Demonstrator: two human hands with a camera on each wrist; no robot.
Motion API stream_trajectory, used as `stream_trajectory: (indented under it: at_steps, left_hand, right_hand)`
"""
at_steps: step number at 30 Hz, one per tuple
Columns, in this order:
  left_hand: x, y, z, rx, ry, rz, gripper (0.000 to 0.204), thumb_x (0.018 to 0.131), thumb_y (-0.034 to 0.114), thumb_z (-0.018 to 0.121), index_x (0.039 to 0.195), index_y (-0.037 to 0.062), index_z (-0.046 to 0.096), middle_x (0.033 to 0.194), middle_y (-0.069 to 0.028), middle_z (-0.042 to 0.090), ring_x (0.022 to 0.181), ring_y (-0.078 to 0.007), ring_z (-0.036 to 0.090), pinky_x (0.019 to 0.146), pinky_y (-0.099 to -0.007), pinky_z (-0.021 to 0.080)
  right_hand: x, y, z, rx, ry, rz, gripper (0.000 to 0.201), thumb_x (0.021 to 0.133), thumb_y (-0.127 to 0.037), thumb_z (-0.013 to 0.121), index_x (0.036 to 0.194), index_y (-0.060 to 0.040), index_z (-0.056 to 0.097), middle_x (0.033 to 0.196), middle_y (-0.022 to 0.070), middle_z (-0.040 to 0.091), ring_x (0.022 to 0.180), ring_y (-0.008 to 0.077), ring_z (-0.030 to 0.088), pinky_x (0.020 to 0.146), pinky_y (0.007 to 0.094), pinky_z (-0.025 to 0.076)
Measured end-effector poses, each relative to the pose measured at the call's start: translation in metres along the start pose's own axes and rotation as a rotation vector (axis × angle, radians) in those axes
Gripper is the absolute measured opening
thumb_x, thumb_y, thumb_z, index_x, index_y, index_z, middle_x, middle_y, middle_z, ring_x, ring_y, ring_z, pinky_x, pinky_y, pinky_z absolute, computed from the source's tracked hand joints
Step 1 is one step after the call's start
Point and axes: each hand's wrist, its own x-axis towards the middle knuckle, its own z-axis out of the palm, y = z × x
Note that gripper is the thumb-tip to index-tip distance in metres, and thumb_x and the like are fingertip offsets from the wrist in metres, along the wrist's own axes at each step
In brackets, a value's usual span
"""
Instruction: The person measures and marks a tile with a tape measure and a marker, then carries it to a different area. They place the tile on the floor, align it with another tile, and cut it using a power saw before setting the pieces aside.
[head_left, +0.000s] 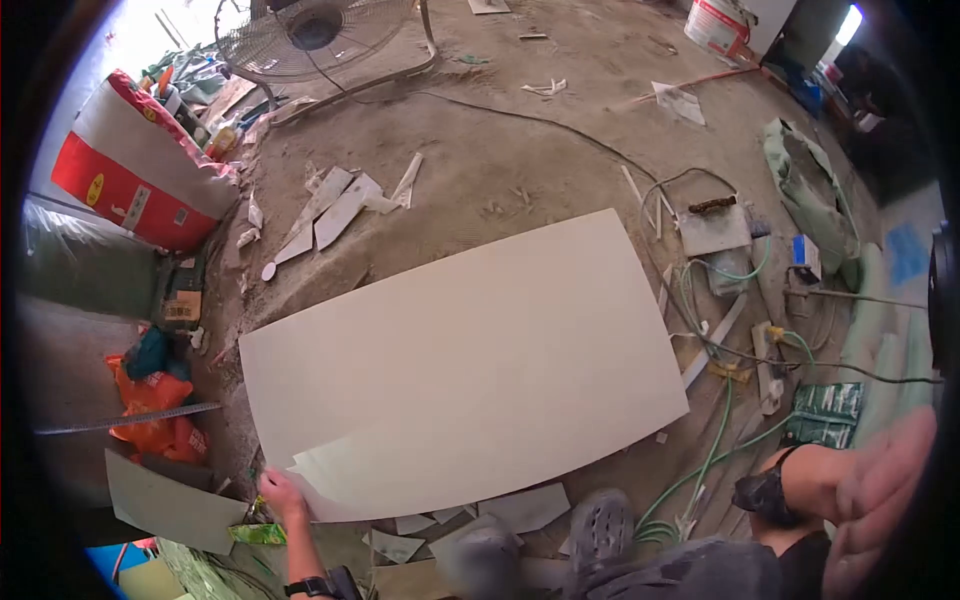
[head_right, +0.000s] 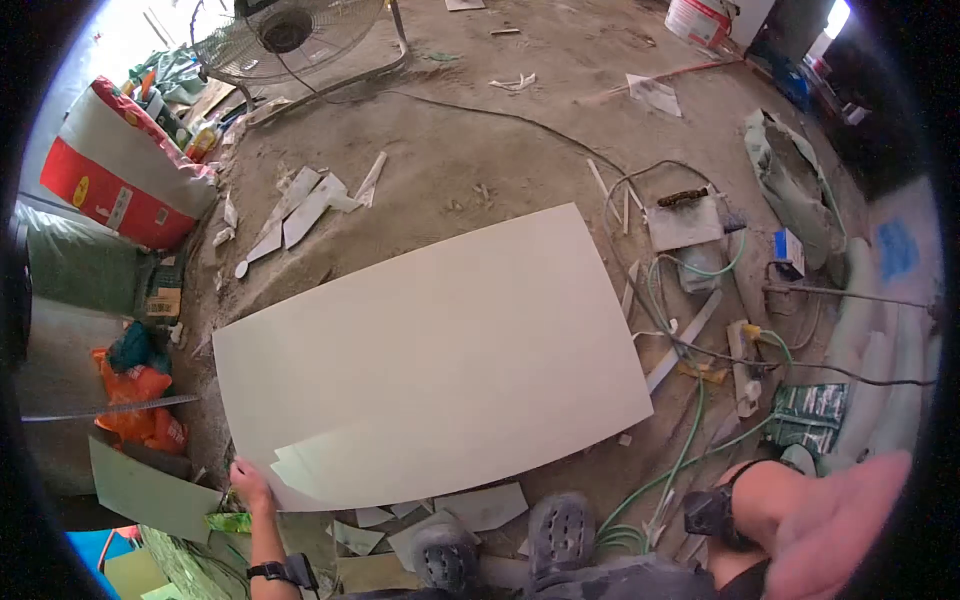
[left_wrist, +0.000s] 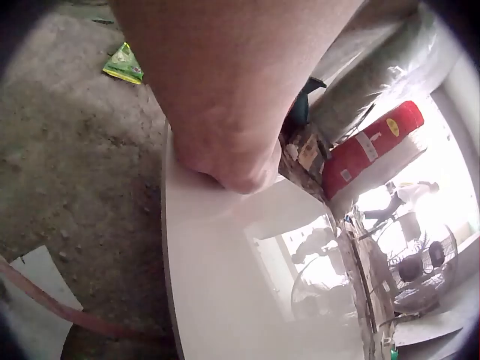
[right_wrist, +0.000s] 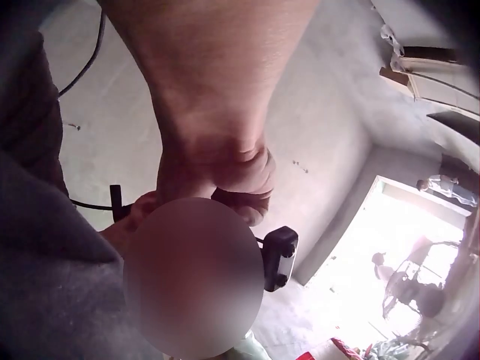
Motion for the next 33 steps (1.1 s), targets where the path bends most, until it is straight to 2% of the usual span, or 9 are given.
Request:
stream_trajectory:
  at_steps: [2,12,14,19,21,23,24,28,33]
  left_hand:
    - [-0.006,0.014,-0.011,-0.005,-0.134,-0.1,0.05,0.112,0.039,0.044,0.098,-0.0061,0.062,0.092,-0.0269,0.071,0.081,-0.0399,0.067,0.076,-0.0507,0.05]
    - [-0.006,0.011,-0.005,-0.034,-0.076,-0.033,0.048,0.112,0.035,0.045,0.092,-0.0062,0.06,0.087,-0.0245,0.069,0.074,-0.0332,0.059,0.073,-0.0481,0.049]
    - [-0.008,0.027,-0.017,-0.01,-0.104,-0.054,0.049,0.111,0.036,0.045,0.093,-0.0053,0.063,0.091,-0.0287,0.069,0.083,-0.0466,0.065,0.075,-0.0532,0.049]
    - [-0.016,0.06,-0.03,0.056,-0.049,-0.1,0.051,0.11,0.039,0.045,0.095,-0.0048,0.065,0.095,-0.0291,0.071,0.088,-0.0484,0.067,0.077,-0.0548,0.049]
    - [-0.016,0.065,-0.028,0.074,-0.05,-0.124,0.052,0.11,0.041,0.045,0.096,-0.005,0.066,0.095,-0.0282,0.071,0.088,-0.0485,0.067,0.078,-0.0552,0.049]
    - [-0.016,0.061,-0.028,0.098,-0.09,-0.169,0.052,0.11,0.042,0.045,0.095,-0.0042,0.066,0.095,-0.0284,0.071,0.088,-0.0485,0.067,0.078,-0.0553,0.049]
    - [-0.017,0.06,-0.027,0.093,-0.079,-0.182,0.052,0.11,0.042,0.045,0.095,-0.0042,0.066,0.095,-0.0284,0.071,0.088,-0.0485,0.067,0.078,-0.0553,0.049]
    - [-0.018,0.081,-0.033,0.112,-0.059,-0.179,0.05,0.109,0.041,0.045,0.095,-0.0026,0.066,0.095,-0.0279,0.071,0.087,-0.0484,0.067,0.077,-0.0548,0.049]
    - [-0.019,0.049,-0.016,0.003,-0.102,-0.206,0.042,0.106,0.037,0.049,0.098,-0.0005,0.067,0.095,-0.0273,0.071,0.089,-0.0468,0.067,0.078,-0.0546,0.051]
  right_hand:
    - [0.001,0.002,-0.001,-0.004,-0.023,0.002,0.018,0.104,-0.015,0.06,0.091,-0.0029,0.063,0.073,0.0004,0.054,0.058,0.008,0.047,0.051,0.0258,0.036]
    - [0.002,0.005,-0.001,0.025,-0.035,-0.01,0.018,0.105,-0.015,0.059,0.091,-0.0031,0.062,0.074,0.0009,0.053,0.058,0.0084,0.047,0.051,0.0259,0.036]
    - [0.005,0.006,0.002,0.046,-0.033,-0.013,0.019,0.105,-0.015,0.059,0.091,-0.0032,0.062,0.074,0.0009,0.053,0.058,0.0084,0.047,0.051,0.026,0.037]
    - [0.013,0.031,-0.002,0.041,-0.009,0.068,0.019,0.105,-0.015,0.058,0.091,-0.0033,0.061,0.074,0.0011,0.053,0.058,0.0086,0.047,0.05,0.026,0.037]
    - [0.003,0.05,-0.014,-0.06,0.159,0.157,0.019,0.106,-0.015,0.058,0.091,-0.0033,0.061,0.074,0.0012,0.052,0.058,0.0087,0.047,0.05,0.0261,0.037]
    - [-0.018,0.069,-0.028,-0.358,0.811,0.321,0.019,0.106,-0.015,0.058,0.091,-0.0034,0.061,0.074,0.0013,0.052,0.058,0.0087,0.047,0.05,0.0261,0.037]
    - [-0.021,0.095,-0.037,-0.329,0.382,0.483,0.018,0.103,-0.014,0.062,0.09,-0.0027,0.059,0.077,0.0013,0.059,0.052,0.0068,0.046,0.047,0.0232,0.034]
    - [-0.099,0.148,-0.097,-0.918,0.394,0.864,0.025,0.103,-0.017,0.067,0.085,-0.0041,0.057,0.074,-0.0001,0.056,0.053,0.0064,0.046,0.05,0.0253,0.034]
    - [-0.24,0.195,-0.197,-1.496,0.047,1.024,0.029,0.101,-0.022,0.066,0.095,0.0056,0.061,0.078,0.0172,0.061,0.074,0.0242,0.057,0.072,0.0423,0.048]
